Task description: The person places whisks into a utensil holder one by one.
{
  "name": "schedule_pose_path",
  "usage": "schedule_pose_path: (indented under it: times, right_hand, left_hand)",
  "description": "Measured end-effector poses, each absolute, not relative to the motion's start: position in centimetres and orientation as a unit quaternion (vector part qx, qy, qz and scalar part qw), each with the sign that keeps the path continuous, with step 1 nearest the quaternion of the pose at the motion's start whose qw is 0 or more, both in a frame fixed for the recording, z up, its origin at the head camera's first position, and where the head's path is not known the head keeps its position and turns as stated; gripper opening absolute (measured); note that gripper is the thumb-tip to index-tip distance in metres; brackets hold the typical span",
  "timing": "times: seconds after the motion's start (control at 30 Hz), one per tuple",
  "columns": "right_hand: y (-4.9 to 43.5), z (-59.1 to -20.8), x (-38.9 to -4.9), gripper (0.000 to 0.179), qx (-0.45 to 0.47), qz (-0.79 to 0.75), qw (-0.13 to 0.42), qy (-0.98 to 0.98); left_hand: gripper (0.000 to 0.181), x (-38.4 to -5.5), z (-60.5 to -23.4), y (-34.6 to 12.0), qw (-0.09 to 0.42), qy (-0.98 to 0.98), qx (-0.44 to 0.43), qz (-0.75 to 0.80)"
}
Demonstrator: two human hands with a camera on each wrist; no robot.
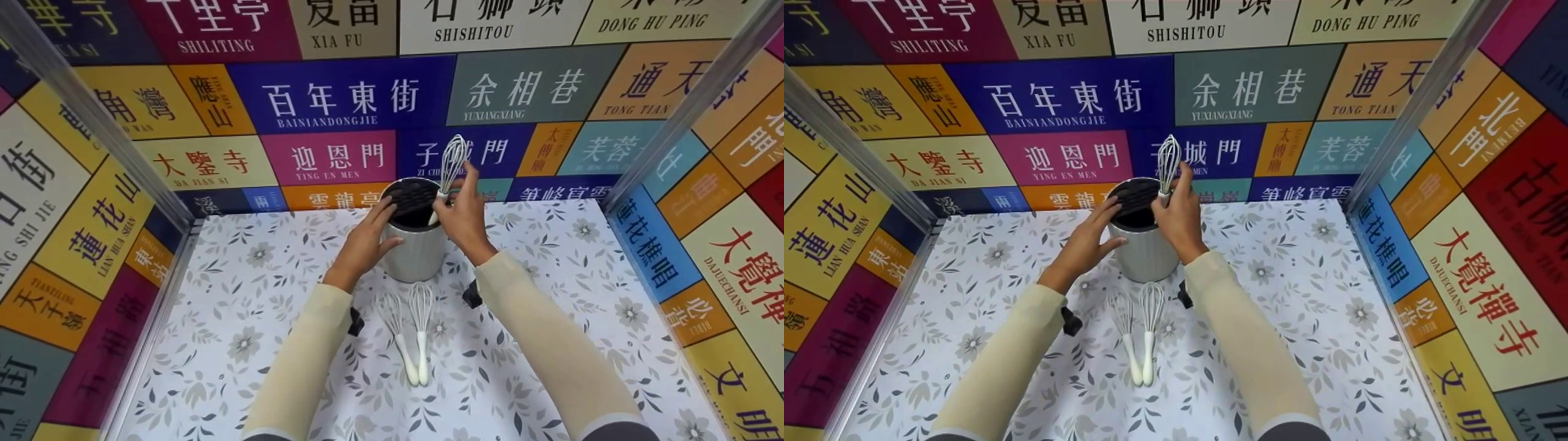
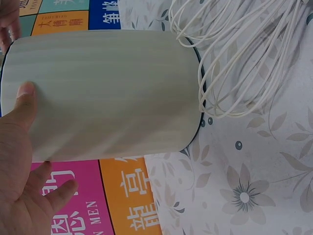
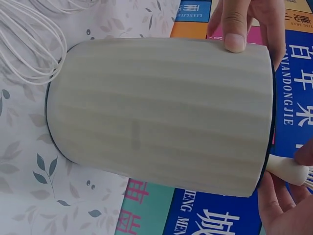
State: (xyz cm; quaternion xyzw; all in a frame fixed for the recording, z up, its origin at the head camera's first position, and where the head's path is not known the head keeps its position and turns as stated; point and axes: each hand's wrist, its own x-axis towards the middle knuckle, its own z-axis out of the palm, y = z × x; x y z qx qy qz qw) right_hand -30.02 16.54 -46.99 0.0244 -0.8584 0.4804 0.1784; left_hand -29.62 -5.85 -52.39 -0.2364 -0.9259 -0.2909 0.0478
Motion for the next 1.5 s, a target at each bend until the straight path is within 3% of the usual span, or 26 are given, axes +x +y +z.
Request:
schedule_pose_path:
  times: [0.5, 1.0, 1.5]
  right_hand:
    - [17.0, -47.5, -29.6, 0.075, 0.019, 0.468, 0.181, -0.865]
    - [17.7, -46.9, -29.0, 0.076, 0.02, 0.471, 0.147, -0.869]
    - [18.2, -46.1, -24.0, 0.067, 0.059, 0.5, 0.212, -0.838]
  left_hand:
    - [0.076, -29.6, -52.6, -5.8, 0.049, -0.927, -0.234, -0.29]
    - [0.075, -29.7, -52.6, -5.8, 0.042, -0.925, -0.232, -0.296]
    - [0.076, -29.8, -52.5, -5.9, 0.03, -0.927, -0.234, -0.293]
